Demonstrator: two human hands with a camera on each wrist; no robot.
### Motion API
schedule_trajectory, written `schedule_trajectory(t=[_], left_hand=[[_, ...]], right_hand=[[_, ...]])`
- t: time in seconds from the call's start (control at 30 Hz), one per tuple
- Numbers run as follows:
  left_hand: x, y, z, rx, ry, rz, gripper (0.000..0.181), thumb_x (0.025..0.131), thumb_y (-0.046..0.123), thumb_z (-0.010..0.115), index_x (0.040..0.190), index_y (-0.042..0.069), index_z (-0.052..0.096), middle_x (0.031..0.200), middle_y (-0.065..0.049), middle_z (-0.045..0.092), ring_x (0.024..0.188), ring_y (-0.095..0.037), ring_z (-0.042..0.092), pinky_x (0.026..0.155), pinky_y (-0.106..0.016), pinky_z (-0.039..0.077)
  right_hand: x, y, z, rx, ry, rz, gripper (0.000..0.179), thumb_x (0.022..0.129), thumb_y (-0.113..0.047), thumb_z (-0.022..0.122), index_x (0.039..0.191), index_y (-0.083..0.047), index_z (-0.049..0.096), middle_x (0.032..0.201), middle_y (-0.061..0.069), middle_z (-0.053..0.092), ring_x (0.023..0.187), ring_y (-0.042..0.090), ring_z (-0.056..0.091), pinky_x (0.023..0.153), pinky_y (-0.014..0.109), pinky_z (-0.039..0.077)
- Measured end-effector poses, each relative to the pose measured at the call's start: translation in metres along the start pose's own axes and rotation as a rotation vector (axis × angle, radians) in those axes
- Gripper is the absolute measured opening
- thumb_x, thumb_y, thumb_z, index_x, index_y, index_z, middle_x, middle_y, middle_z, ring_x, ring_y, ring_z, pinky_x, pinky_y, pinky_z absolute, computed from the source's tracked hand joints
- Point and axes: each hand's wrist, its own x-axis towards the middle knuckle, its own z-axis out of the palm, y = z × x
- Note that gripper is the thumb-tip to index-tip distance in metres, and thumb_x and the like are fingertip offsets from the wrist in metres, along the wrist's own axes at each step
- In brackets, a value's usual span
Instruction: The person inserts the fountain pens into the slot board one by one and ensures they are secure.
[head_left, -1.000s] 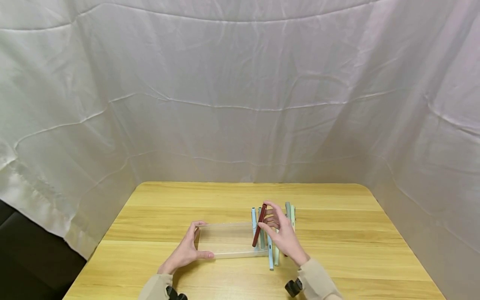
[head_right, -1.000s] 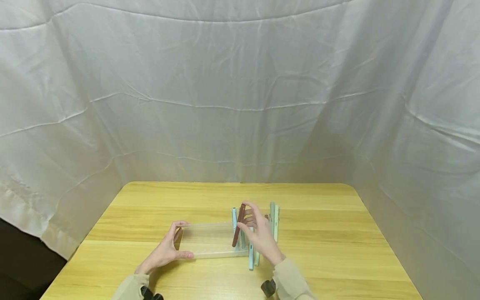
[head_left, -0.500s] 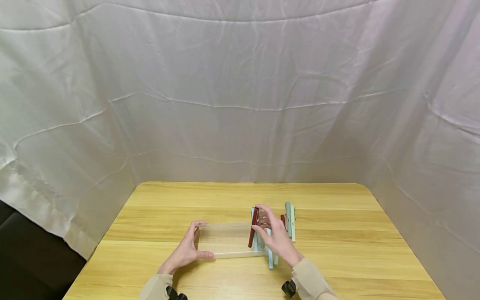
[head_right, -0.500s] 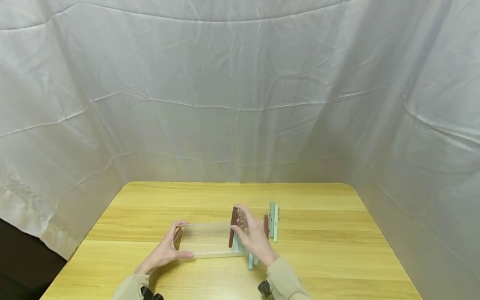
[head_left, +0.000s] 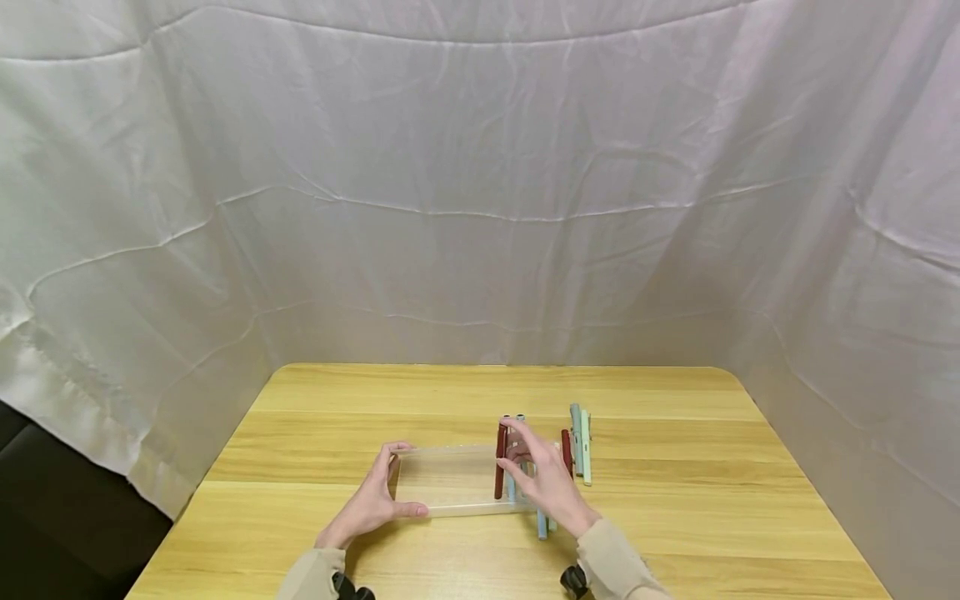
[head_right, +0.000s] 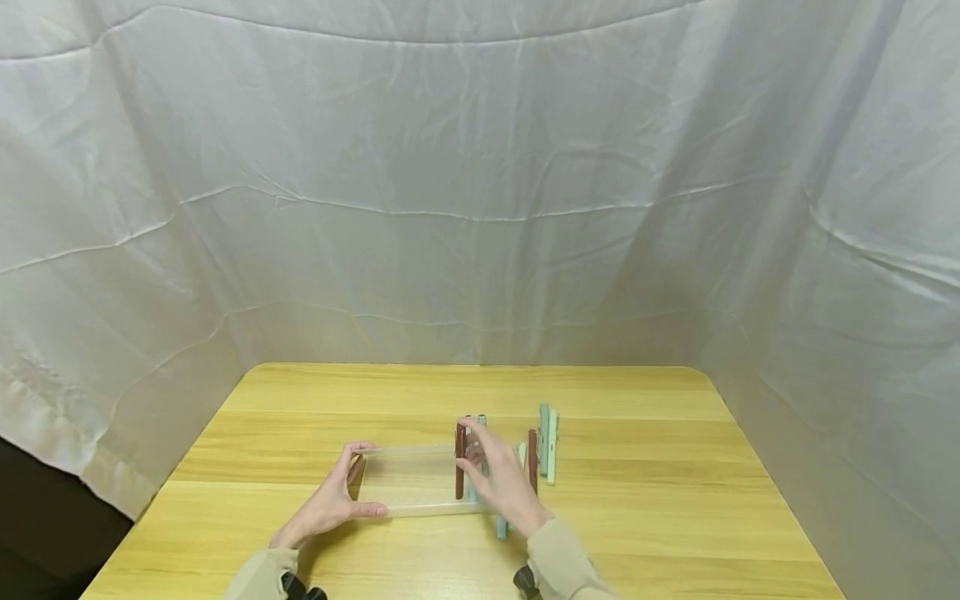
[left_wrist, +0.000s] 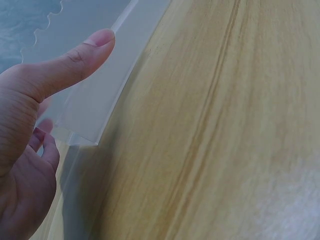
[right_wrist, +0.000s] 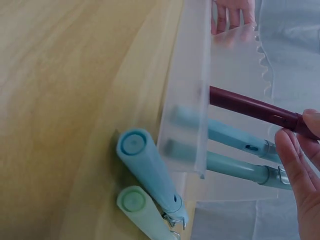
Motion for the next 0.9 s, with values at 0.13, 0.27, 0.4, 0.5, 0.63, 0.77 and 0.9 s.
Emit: schedule_trajectory(t=[0.13,0.27,0.4,0.5,0.63,0.77,0.9], left_hand=[[-0.0001,-0.0012,0.0001,0.021,0.007,0.027,0.099,0.063,0.019,0.094,0.139,-0.002,0.034,0.151,-0.023,0.038,0.149,-0.044,0.026,0.126,-0.054,0.012],[0.0004,-0.0019,0.0006,0.027,0.014,0.029,0.098,0.063,0.018,0.094,0.139,-0.002,0.035,0.150,-0.023,0.039,0.149,-0.044,0.027,0.125,-0.055,0.012],[0.0006,-0.0020,0.0008,0.015,0.010,-0.001,0.099,0.062,0.018,0.095,0.139,0.000,0.035,0.151,-0.021,0.038,0.150,-0.041,0.026,0.127,-0.051,0.012],[0.0004,-0.0015,0.0004,0.004,0.005,-0.017,0.100,0.061,0.017,0.095,0.140,0.001,0.035,0.152,-0.020,0.037,0.152,-0.039,0.024,0.128,-0.049,0.012],[0.0003,-0.0022,0.0002,0.012,0.003,0.011,0.099,0.063,0.018,0.094,0.139,0.000,0.034,0.151,-0.022,0.037,0.151,-0.044,0.024,0.127,-0.053,0.012],[0.0006,-0.0041,0.0005,0.023,0.007,0.039,0.097,0.064,0.018,0.094,0.138,-0.001,0.034,0.150,-0.025,0.036,0.150,-0.047,0.024,0.126,-0.056,0.012],[0.0005,-0.0045,0.0007,0.017,0.008,0.038,0.096,0.064,0.017,0.094,0.138,-0.001,0.035,0.151,-0.025,0.036,0.150,-0.047,0.023,0.126,-0.056,0.011]], right_hand=[[-0.0004,0.0018,0.0016,-0.028,0.001,-0.038,0.066,0.084,0.001,0.075,0.144,-0.002,0.048,0.096,0.007,0.069,0.080,0.011,0.067,0.076,0.024,0.065],[-0.0008,0.0044,0.0034,-0.055,-0.003,-0.074,0.066,0.083,0.001,0.076,0.143,0.000,0.048,0.092,0.006,0.070,0.076,0.008,0.065,0.073,0.020,0.063],[-0.0018,0.0049,0.0047,-0.069,-0.026,-0.064,0.065,0.085,-0.001,0.076,0.144,-0.002,0.048,0.093,0.004,0.069,0.072,0.002,0.061,0.066,0.015,0.059],[-0.0022,0.0050,0.0056,-0.072,-0.040,-0.050,0.065,0.086,-0.001,0.076,0.145,-0.002,0.048,0.095,0.003,0.069,0.069,0.000,0.057,0.059,0.013,0.056],[-0.0013,0.0050,0.0067,-0.090,-0.038,-0.039,0.066,0.085,-0.003,0.078,0.144,-0.005,0.050,0.088,0.001,0.065,0.063,0.004,0.053,0.052,0.015,0.051],[0.0018,0.0045,0.0075,-0.141,-0.016,-0.052,0.063,0.083,-0.007,0.081,0.140,-0.005,0.053,0.088,0.002,0.062,0.061,0.007,0.050,0.051,0.013,0.047],[0.0062,0.0032,0.0073,-0.185,-0.005,-0.054,0.060,0.083,-0.007,0.081,0.137,-0.001,0.056,0.083,0.000,0.059,0.059,-0.001,0.042,0.049,0.010,0.041]])
